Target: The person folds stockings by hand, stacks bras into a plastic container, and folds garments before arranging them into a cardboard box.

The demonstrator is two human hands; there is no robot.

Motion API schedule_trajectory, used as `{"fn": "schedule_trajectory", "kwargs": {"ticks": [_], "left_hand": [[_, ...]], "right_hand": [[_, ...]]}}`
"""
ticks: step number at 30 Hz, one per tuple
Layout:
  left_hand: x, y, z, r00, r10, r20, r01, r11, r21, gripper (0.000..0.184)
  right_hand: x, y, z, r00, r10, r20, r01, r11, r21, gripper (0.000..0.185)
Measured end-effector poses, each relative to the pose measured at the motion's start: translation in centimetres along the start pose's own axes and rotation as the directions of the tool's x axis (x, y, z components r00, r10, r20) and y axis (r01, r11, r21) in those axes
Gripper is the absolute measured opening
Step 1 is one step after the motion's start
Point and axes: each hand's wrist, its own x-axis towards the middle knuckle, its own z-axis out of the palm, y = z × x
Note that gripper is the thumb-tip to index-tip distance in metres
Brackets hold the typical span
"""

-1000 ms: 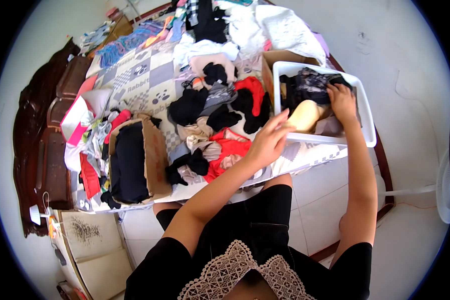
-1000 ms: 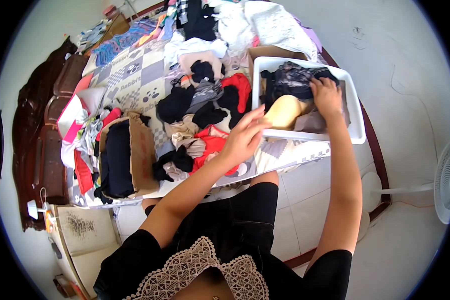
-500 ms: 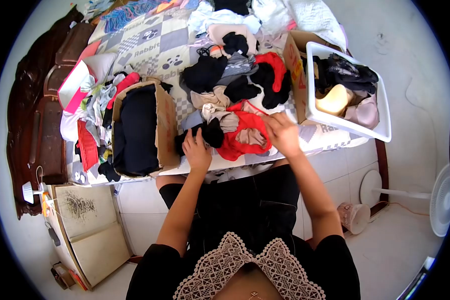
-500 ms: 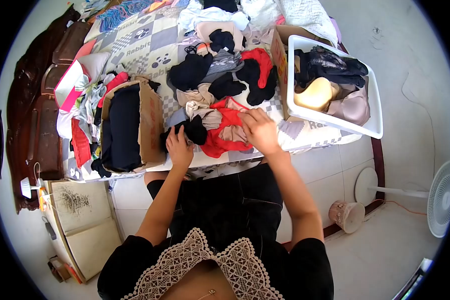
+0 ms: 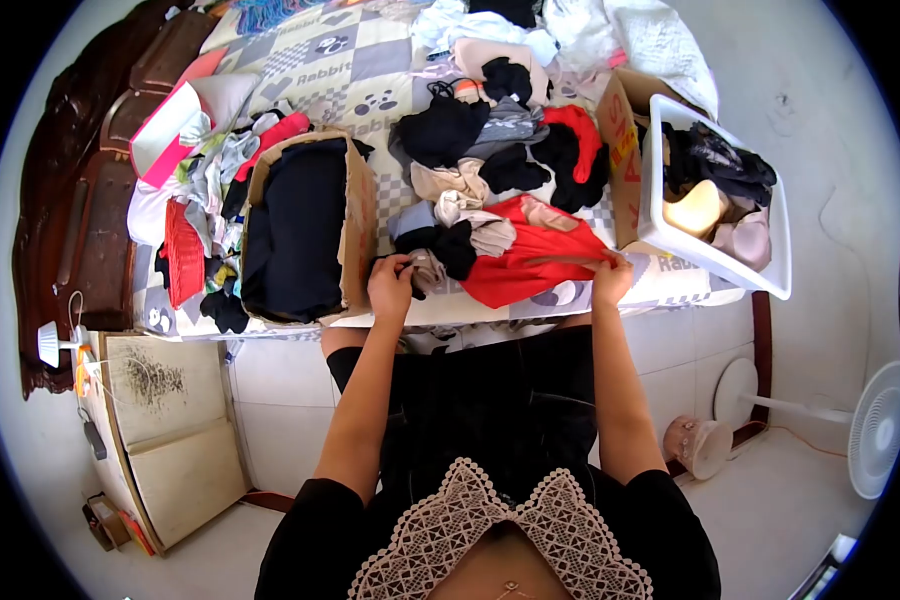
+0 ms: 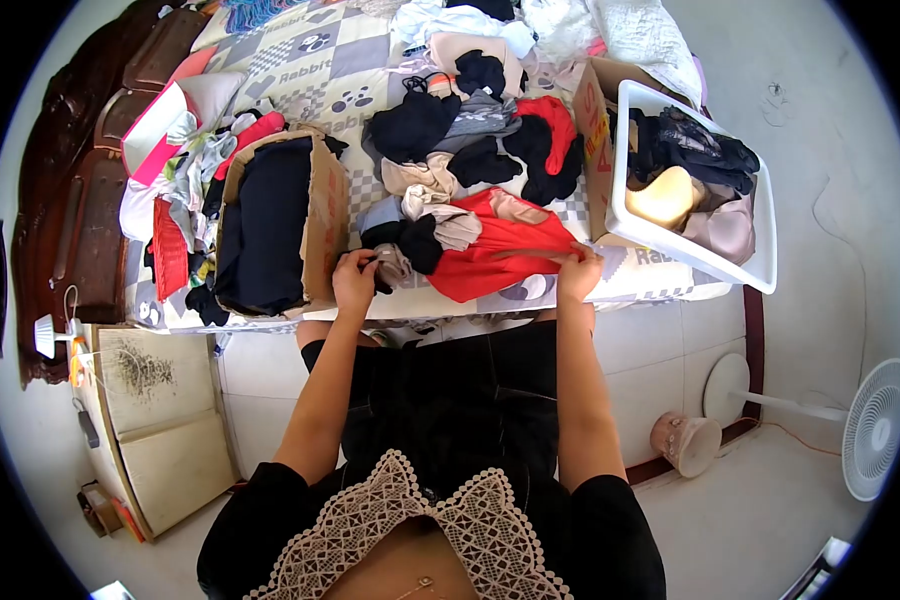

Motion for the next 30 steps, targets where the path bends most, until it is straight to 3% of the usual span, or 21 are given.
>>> {"fn": "schedule_trajectory", "kwargs": {"ticks": [2,4,6,8,9,11,12,14,17,18,20,22,24,26,28,30], "left_hand": [[-0.5,0.0,0.1,1.000,-0.006,-0.009,0.006,1.000,-0.021,0.040],[-1.1,0.4,0.1,1.000,-0.012,-0.021,0.011,0.999,-0.042,0.040],[-1.9,1.1,0.3,0.958,0.195,-0.211,-0.145,0.963,0.228,0.045],[-2.4,2.2,0.1,0.959,0.191,-0.209,-0.140,0.962,0.233,0.049],[-2.8,2.7,0.1,0.962,0.184,-0.201,-0.135,0.962,0.237,0.053],[-3.6,3.6,0.3,0.955,0.259,-0.144,-0.204,0.927,0.316,0.059],[-4.0,4.0,0.4,0.942,0.325,-0.084,-0.269,0.881,0.388,0.064],[-5.1,4.6,1.0,0.934,0.356,0.007,-0.319,0.829,0.460,0.072],[-4.8,4.8,1.8,0.996,0.010,-0.089,0.025,0.921,0.389,0.096],[-4.3,4.1,2.1,0.996,0.016,-0.089,0.020,0.922,0.388,0.096],[-3.2,2.9,2.7,0.992,-0.009,-0.129,0.026,0.991,0.129,0.104],[-1.6,3.2,3.0,0.993,-0.012,-0.116,0.028,0.990,0.136,0.109],[0.3,3.8,3.1,0.999,0.024,-0.031,-0.020,0.993,0.116,0.111],[2.0,4.6,2.8,0.999,0.008,0.034,-0.012,0.993,0.120,0.110],[3.0,4.2,2.7,0.990,0.036,0.140,-0.076,0.954,0.290,0.106],[3.2,3.0,2.9,0.988,0.053,0.147,-0.092,0.958,0.272,0.101]], "right_hand": [[-0.3,-0.1,0.0,0.997,0.074,0.027,-0.075,0.996,0.046,0.024],[-1.7,-0.7,0.6,0.983,-0.186,-0.010,0.182,0.972,-0.150,0.028],[-3.7,-2.6,0.5,0.976,-0.218,-0.005,0.212,0.952,-0.220,0.036],[-5.6,-6.2,-0.4,0.942,-0.334,0.014,0.321,0.894,-0.314,0.043],[-6.3,-6.3,0.0,0.943,-0.333,0.012,0.320,0.894,-0.314,0.043],[-7.4,-5.9,1.3,0.803,-0.573,0.165,0.587,0.808,-0.052,0.050],[-7.9,-5.9,2.1,0.804,-0.573,0.161,0.587,0.808,-0.054,0.050],[-9.0,-6.4,3.5,0.784,-0.430,0.449,0.328,0.900,0.289,0.058],[-8.0,-10.2,5.5,0.859,-0.325,0.395,0.240,0.938,0.250,0.066],[-7.8,-11.0,6.3,0.861,-0.326,0.390,0.242,0.938,0.250,0.066],[-7.7,-12.1,7.9,0.848,-0.384,0.365,0.413,0.911,0.000,0.072],[-8.2,-12.8,9.8,0.846,-0.391,0.362,0.412,0.911,0.021,0.065],[-9.0,-13.5,11.5,0.701,-0.478,0.529,0.553,0.833,0.021,0.051],[-9.7,-14.9,12.0,0.656,-0.567,0.498,0.529,0.816,0.232,0.035],[-9.8,-15.6,12.0,0.644,-0.591,0.486,0.512,0.805,0.301,0.030],[-9.8,-15.7,11.8,0.537,-0.670,0.512,0.429,0.740,0.518,0.025]]}}
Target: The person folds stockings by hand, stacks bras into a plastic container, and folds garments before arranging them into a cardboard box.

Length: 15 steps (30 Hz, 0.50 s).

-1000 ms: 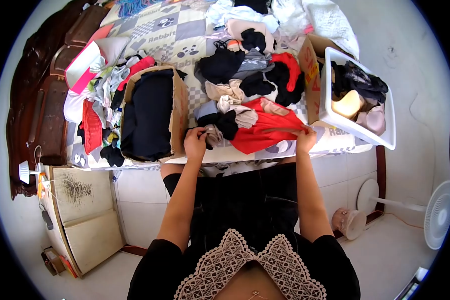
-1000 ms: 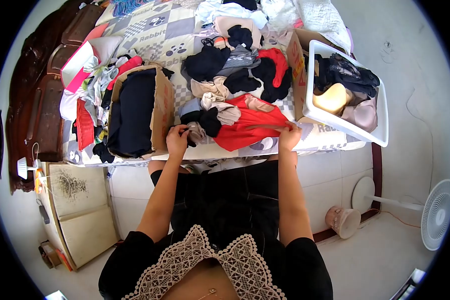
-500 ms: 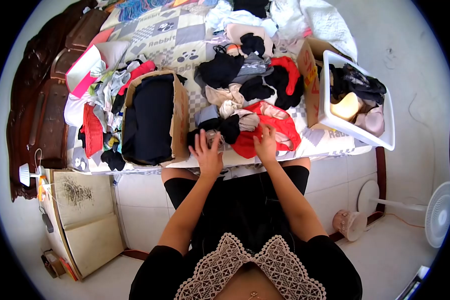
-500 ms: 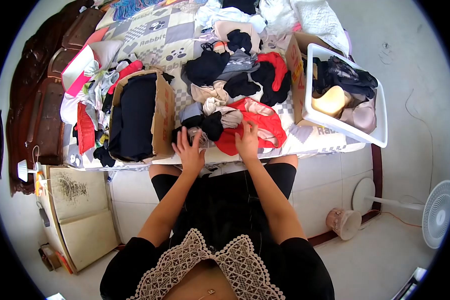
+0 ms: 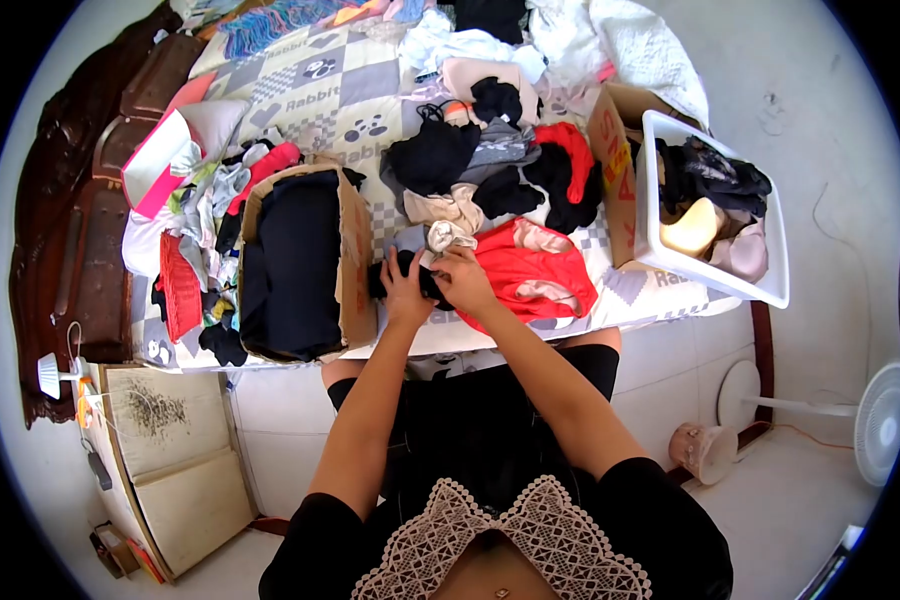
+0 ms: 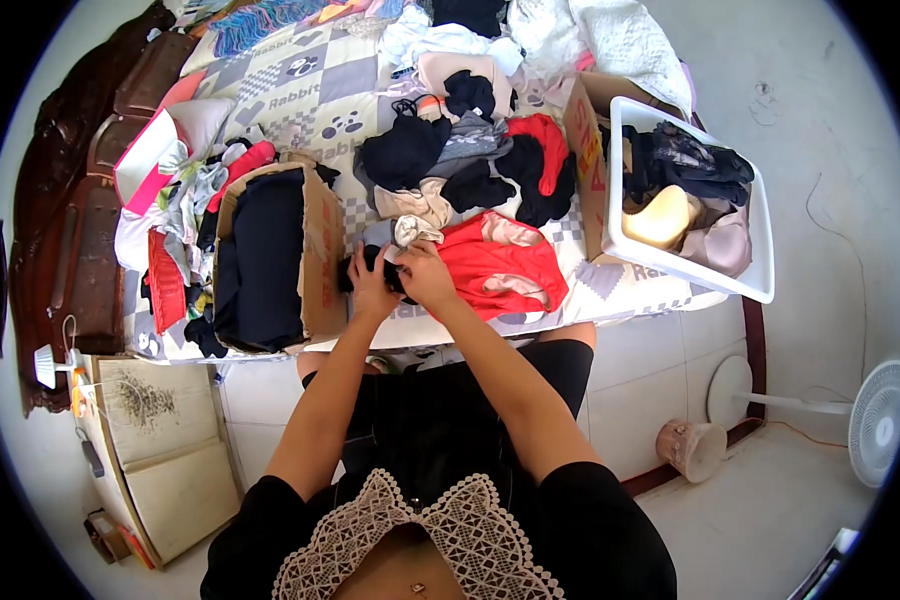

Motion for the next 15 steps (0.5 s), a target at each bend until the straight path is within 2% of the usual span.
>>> {"fn": "schedule_trajectory", "kwargs": {"ticks": [2,4,8,11,13,15], "left_hand": [[0.0,0.0,-0.3,0.999,-0.026,0.042,0.023,0.996,0.081,0.099],[-0.1,0.6,-0.6,0.995,-0.080,0.063,0.075,0.994,0.084,0.098],[-0.4,0.9,-0.3,0.988,-0.121,0.095,0.111,0.988,0.108,0.098],[-1.1,0.9,-0.1,0.994,-0.092,0.063,0.086,0.992,0.092,0.099],[-1.3,1.6,-1.1,0.971,-0.120,0.207,0.091,0.985,0.145,0.098],[-1.2,0.6,-0.5,0.974,-0.078,0.211,0.046,0.987,0.154,0.096]], "right_hand": [[-0.9,2.3,0.3,1.000,-0.027,-0.016,0.027,0.999,0.030,0.023],[-1.7,3.9,-0.2,0.996,0.057,-0.068,-0.061,0.997,-0.048,0.026],[-2.8,4.6,-1.4,0.981,0.191,-0.033,-0.193,0.980,-0.043,0.031],[-1.2,4.0,-3.4,0.986,0.129,-0.103,-0.136,0.989,-0.064,0.024],[1.2,5.2,-4.2,0.971,0.071,-0.230,-0.089,0.994,-0.068,0.015],[4.6,7.3,-5.6,0.964,0.058,-0.259,-0.086,0.992,-0.097,0.015]]}}
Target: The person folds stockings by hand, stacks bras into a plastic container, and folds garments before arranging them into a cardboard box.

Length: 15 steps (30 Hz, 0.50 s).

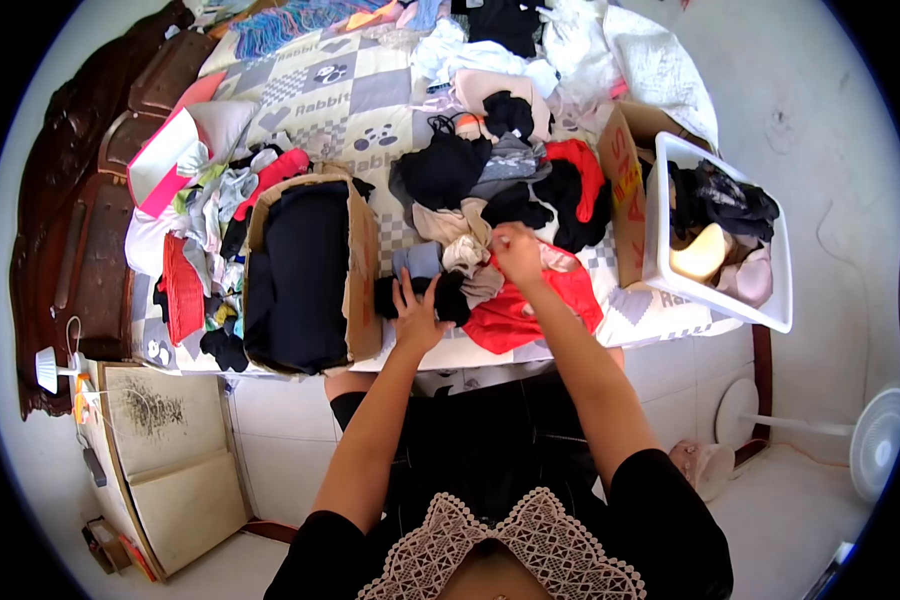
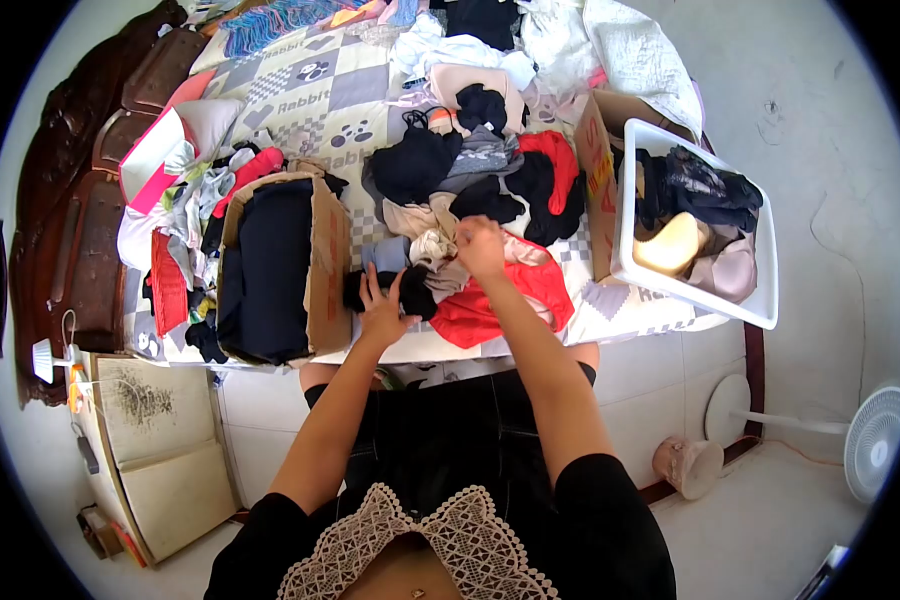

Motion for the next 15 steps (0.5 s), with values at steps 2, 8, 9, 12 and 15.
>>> {"fn": "schedule_trajectory", "kwargs": {"ticks": [2,8,9,12,15], "left_hand": [[0.8,-2.0,2.2,0.996,0.092,-0.016,-0.092,0.996,0.004,0.089],[2.5,-0.6,1.9,0.968,-0.136,0.209,0.064,0.946,0.318,0.068],[2.7,-0.5,1.9,0.969,-0.136,0.206,0.065,0.946,0.318,0.068],[3.0,-0.4,2.0,0.962,-0.163,0.217,0.077,0.931,0.358,0.066],[2.9,0.0,2.0,0.965,-0.173,0.197,0.083,0.913,0.398,0.066]], "right_hand": [[4.0,1.9,-0.3,0.997,0.012,-0.073,-0.016,0.999,-0.048,0.016],[13.1,8.5,0.3,0.902,0.403,-0.157,-0.416,0.907,-0.068,0.024],[14.1,8.4,0.3,0.876,0.465,-0.124,-0.471,0.882,-0.021,0.024],[15.3,8.6,0.2,0.606,0.722,0.333,-0.770,0.429,0.472,0.025],[16.3,9.7,0.1,0.715,0.628,0.309,-0.666,0.476,0.574,0.022]]}}
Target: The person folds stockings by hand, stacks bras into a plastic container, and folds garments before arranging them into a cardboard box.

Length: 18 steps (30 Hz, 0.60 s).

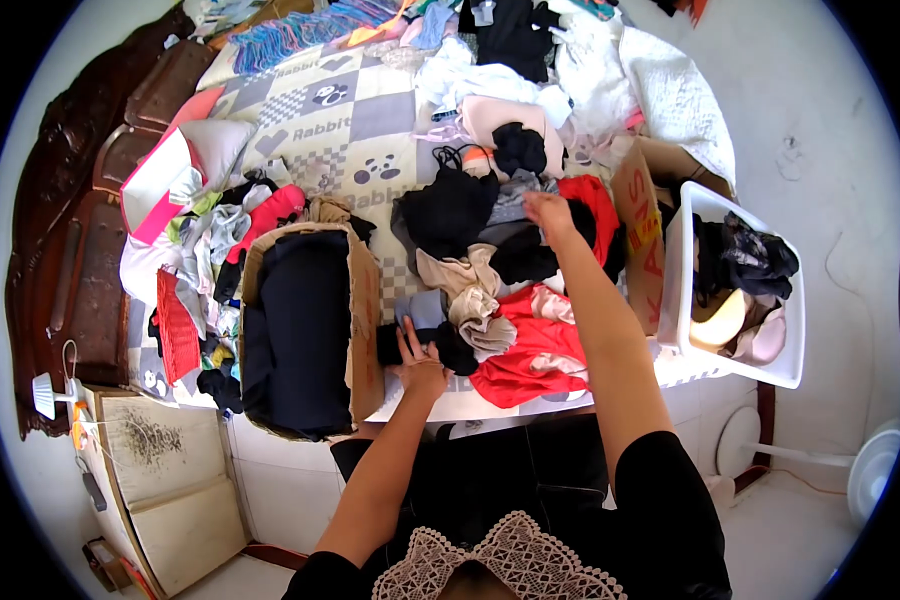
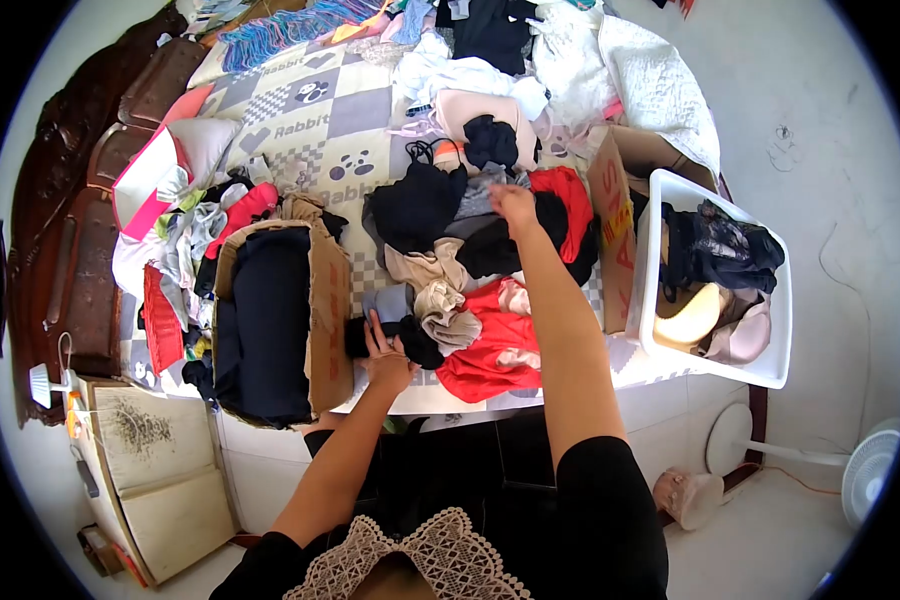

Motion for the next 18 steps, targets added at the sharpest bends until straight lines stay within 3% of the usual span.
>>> {"fn": "schedule_trajectory", "kwargs": {"ticks": [2,3,6,8,12,14,16,17,18], "left_hand": [[0.1,0.2,0.0,1.000,-0.008,0.003,0.008,1.000,-0.002,0.067],[0.1,0.1,0.1,1.000,-0.019,0.006,0.019,1.000,0.001,0.067],[-0.2,0.0,-0.2,1.000,-0.010,0.003,0.010,1.000,-0.022,0.069],[-0.4,-0.2,0.0,0.999,-0.002,-0.049,-0.002,0.997,-0.077,0.068],[-1.6,-0.9,-0.7,0.993,0.043,-0.110,-0.070,0.962,-0.263,0.064],[-1.8,-1.2,-1.7,0.991,0.067,-0.117,-0.104,0.933,-0.344,0.064],[-2.8,-1.6,-2.7,0.986,0.028,-0.164,-0.111,0.848,-0.518,0.070],[-3.3,-1.6,-3.2,0.986,0.027,-0.167,-0.111,0.849,-0.517,0.070],[-3.6,-1.3,-4.0,0.952,-0.070,-0.297,-0.128,0.791,-0.598,0.073]], "right_hand": [[-1.5,-3.2,0.9,0.965,-0.262,0.018,0.262,0.963,-0.064,0.017],[-3.3,-5.3,1.7,0.899,-0.436,0.046,0.435,0.900,0.020,0.017],[-9.7,-13.8,3.9,0.806,-0.587,0.074,0.585,0.809,0.046,0.016],[-13.3,-18.2,4.7,0.652,-0.757,0.049,0.758,0.651,-0.028,0.016],[-16.3,-21.6,4.7,0.684,-0.689,0.238,0.726,0.674,-0.137,0.015],[-18.7,-23.2,4.8,0.491,-0.847,0.201,0.851,0.419,-0.317,0.015],[-20.3,-24.8,4.9,0.440,-0.884,0.158,0.884,0.395,-0.249,0.015],[-21.1,-25.4,5.0,0.446,-0.885,0.132,0.887,0.417,-0.201,0.015],[-22.4,-26.5,5.2,0.452,-0.886,0.105,0.888,0.435,-0.152,0.015]]}}
